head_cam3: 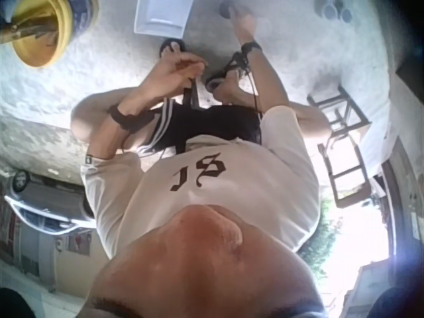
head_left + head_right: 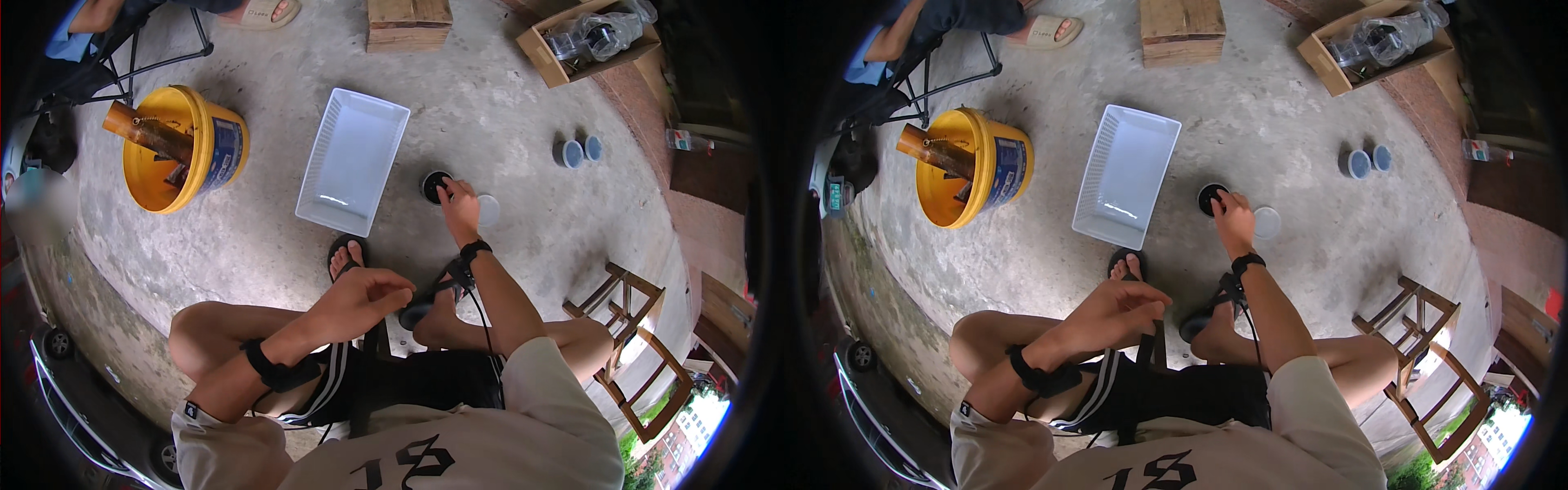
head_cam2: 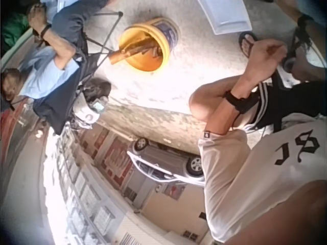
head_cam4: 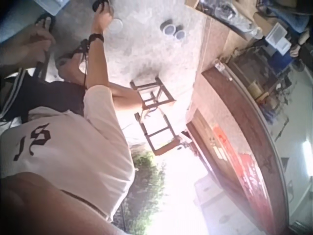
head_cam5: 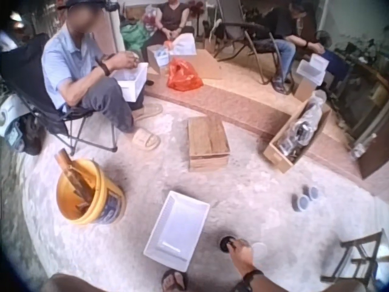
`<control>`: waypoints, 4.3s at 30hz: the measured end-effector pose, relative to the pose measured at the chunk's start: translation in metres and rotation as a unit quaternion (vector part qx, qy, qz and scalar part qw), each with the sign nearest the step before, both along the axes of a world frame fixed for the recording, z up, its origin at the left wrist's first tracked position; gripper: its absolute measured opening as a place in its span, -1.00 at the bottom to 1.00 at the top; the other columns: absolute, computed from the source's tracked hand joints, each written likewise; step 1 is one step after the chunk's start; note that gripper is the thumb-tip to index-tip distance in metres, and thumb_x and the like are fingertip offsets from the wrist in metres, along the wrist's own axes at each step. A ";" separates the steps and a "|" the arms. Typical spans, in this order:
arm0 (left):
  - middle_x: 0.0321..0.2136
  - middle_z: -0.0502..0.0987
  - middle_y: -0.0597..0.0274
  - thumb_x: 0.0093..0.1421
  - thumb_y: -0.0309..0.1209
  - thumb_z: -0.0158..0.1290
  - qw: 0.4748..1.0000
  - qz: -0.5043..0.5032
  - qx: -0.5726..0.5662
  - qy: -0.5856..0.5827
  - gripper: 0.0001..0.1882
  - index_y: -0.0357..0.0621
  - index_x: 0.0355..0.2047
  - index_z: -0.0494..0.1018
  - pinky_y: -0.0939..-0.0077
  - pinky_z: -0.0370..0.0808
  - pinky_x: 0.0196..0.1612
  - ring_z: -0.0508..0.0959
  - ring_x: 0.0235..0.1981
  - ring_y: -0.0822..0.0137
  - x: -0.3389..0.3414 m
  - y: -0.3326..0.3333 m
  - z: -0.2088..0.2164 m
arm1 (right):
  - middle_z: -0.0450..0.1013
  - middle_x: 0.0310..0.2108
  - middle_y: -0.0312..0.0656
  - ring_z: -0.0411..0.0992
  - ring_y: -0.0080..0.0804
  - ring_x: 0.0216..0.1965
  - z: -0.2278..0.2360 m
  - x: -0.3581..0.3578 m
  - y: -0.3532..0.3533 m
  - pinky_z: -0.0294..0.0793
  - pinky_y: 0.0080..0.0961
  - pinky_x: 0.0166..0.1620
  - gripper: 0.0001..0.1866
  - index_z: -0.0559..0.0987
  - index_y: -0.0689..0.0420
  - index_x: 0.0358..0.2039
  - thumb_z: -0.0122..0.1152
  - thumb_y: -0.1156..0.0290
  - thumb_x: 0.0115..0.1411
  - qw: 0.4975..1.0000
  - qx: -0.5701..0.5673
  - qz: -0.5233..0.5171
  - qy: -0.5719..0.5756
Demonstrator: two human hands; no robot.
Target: The person is seen assembling small fishing gear components, possibly tying hooks or lures.
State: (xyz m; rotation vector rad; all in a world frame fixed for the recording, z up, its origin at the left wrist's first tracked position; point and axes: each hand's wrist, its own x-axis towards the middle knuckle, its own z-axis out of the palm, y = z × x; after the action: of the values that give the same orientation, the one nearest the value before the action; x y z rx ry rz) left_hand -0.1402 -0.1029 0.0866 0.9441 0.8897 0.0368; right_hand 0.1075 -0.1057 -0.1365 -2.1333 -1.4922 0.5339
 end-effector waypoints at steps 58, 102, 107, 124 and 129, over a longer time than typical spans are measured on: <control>-0.64 0.51 -0.09 -0.02 -0.27 0.01 0.937 0.103 0.332 0.021 -0.70 -0.30 -0.63 0.50 0.21 0.43 -0.42 0.54 -0.53 0.07 0.099 0.119 -0.061 | 0.25 -0.08 -0.01 0.23 0.02 -0.04 0.101 0.034 0.044 0.24 -0.13 0.02 -0.50 0.37 0.09 -0.07 0.20 0.37 -0.09 0.978 0.075 0.088 -0.171; 0.14 0.27 0.15 0.08 0.35 -0.29 0.895 0.038 -0.293 -0.335 -0.16 -0.03 0.16 0.19 0.14 0.24 0.16 0.27 0.15 0.17 0.193 0.048 0.068 | 0.44 -0.35 -0.08 0.39 -0.13 -0.25 0.364 0.038 -0.019 0.39 -0.30 -0.15 -0.66 0.52 0.19 -0.34 0.15 0.19 -0.06 0.933 0.224 0.125 -0.253; 0.06 0.34 0.19 0.05 0.36 -0.25 0.896 0.042 -0.288 -0.336 -0.20 0.04 0.08 0.28 0.20 0.31 0.06 0.33 0.06 0.19 0.193 0.050 0.066 | 0.44 -0.39 -0.13 0.42 -0.16 -0.28 0.359 0.039 -0.015 0.39 -0.32 -0.18 -0.65 0.55 0.13 -0.34 0.11 0.16 -0.08 0.937 0.204 0.108 -0.262; -0.10 0.44 0.20 0.09 0.40 -0.41 0.936 0.015 -0.254 -0.242 -0.23 0.08 -0.03 0.34 0.29 0.40 -0.16 0.44 -0.13 0.20 0.195 0.050 0.059 | 0.35 -0.22 -0.13 0.33 -0.09 -0.13 0.361 0.051 -0.024 0.41 -0.23 -0.09 -0.38 0.39 0.13 -0.13 0.35 0.16 -0.23 0.946 0.076 0.223 -0.221; -0.09 0.45 0.22 0.07 0.42 -0.36 0.929 0.010 -0.266 -0.256 -0.21 0.06 -0.01 0.32 0.27 0.45 -0.14 0.47 -0.10 0.23 0.183 0.055 0.059 | 0.35 -0.24 -0.15 0.32 -0.10 -0.14 0.357 0.045 -0.022 0.38 -0.21 -0.10 -0.48 0.41 0.12 -0.21 0.33 0.18 -0.19 0.956 0.057 0.214 -0.193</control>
State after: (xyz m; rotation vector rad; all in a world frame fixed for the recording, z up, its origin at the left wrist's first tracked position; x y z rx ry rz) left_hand 0.0426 -0.0484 0.1461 0.3808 0.3858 0.0537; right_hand 0.1526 -0.1273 0.2210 -1.8981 -2.1701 0.1656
